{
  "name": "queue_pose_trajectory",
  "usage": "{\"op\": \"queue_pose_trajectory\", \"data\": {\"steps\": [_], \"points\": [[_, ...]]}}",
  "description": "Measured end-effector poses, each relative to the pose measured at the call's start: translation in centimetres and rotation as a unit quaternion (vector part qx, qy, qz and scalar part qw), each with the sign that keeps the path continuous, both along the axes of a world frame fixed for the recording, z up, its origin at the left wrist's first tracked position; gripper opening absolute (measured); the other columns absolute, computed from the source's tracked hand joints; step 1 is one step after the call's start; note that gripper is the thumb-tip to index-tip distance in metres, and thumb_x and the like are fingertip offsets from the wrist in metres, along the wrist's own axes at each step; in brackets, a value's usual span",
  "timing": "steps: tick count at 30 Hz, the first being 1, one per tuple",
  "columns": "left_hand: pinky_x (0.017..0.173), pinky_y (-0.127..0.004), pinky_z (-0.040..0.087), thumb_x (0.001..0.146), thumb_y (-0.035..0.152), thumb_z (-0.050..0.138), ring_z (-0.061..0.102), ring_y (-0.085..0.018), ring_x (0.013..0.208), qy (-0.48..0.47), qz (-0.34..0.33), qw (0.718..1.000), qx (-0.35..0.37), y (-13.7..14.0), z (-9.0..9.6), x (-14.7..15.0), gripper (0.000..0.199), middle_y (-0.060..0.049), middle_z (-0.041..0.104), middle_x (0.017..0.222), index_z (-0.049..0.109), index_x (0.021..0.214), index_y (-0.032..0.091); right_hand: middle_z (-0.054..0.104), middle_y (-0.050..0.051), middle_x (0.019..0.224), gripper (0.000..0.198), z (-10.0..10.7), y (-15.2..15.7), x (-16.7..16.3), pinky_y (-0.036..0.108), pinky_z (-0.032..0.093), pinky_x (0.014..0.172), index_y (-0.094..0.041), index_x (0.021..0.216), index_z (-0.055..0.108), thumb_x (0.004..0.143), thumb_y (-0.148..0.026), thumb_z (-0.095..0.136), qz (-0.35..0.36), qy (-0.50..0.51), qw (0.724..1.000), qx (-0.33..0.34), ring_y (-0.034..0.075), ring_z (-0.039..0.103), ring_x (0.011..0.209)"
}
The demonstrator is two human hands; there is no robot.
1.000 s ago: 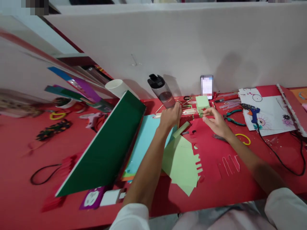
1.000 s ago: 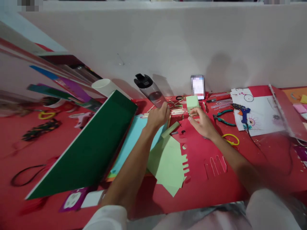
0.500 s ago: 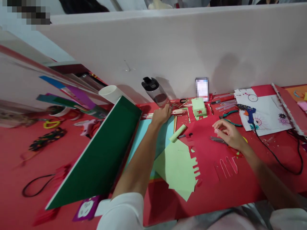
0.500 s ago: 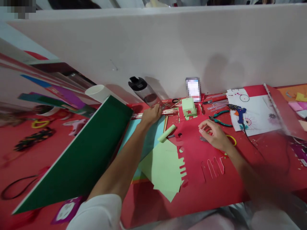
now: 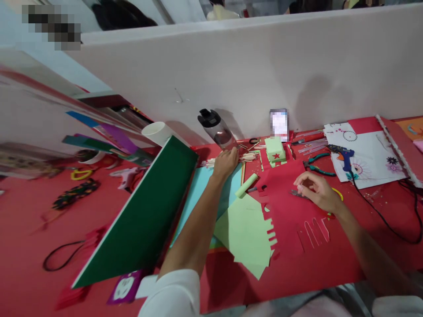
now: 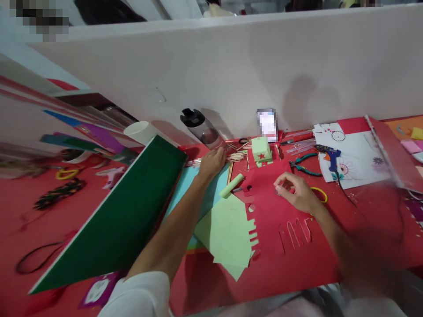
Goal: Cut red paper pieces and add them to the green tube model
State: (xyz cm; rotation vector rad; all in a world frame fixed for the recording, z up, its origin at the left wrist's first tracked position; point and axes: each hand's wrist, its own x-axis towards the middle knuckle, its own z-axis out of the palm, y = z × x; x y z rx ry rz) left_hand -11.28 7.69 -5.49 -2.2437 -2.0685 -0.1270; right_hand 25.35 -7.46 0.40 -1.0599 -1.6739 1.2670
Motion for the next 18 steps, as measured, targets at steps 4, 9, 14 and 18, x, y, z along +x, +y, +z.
{"op": "queue_pose_trajectory", "data": {"steps": [4,9,14,18], "points": [[0.104,-0.035,0.043,0.112,0.033,0.024,0.063,-0.028,0.123,-0.010,-0.013,1.000,0.021,-0.2,0.9,0.0,0.043,-0.021,0.072,0.124,0.061,0.125,0.015,0.071,0.004,0.096,0.017,-0.7,0.1,0.3,0.032,0.054,0.076,-0.023,0.097,0.068,0.099,-0.040,0.065,0.006,-0.009,1.000,-0.007,0.019,0.069,0.084],[0.093,-0.033,0.047,0.111,0.038,0.030,0.066,-0.028,0.114,-0.095,-0.012,0.993,0.064,-2.6,4.3,1.8,0.040,-0.017,0.072,0.123,0.065,0.118,0.018,0.071,0.003,0.092,0.020,-1.3,0.2,0.7,0.032,0.055,0.074,-0.023,0.094,0.067,0.097,-0.043,0.067,-0.002,-0.001,1.000,-0.031,0.018,0.069,0.079],[0.074,-0.034,0.048,0.106,0.047,0.043,0.066,-0.023,0.080,-0.295,-0.215,0.923,-0.118,-8.6,7.7,9.3,0.040,-0.007,0.074,0.086,0.068,0.089,0.020,0.073,0.006,0.103,0.027,-2.2,0.4,0.2,0.031,0.059,0.073,-0.024,0.110,0.069,0.091,-0.043,0.073,-0.041,0.039,0.997,-0.053,0.019,0.071,0.086],[0.067,-0.035,0.049,0.104,0.039,0.050,0.066,-0.021,0.072,-0.352,-0.282,0.865,-0.218,-11.7,8.2,14.6,0.034,-0.004,0.075,0.079,0.066,0.079,0.023,0.075,0.007,0.109,0.035,-3.3,0.7,-0.6,0.033,0.063,0.075,-0.025,0.115,0.070,0.087,-0.043,0.079,-0.056,0.057,0.994,-0.071,0.021,0.073,0.093]]}}
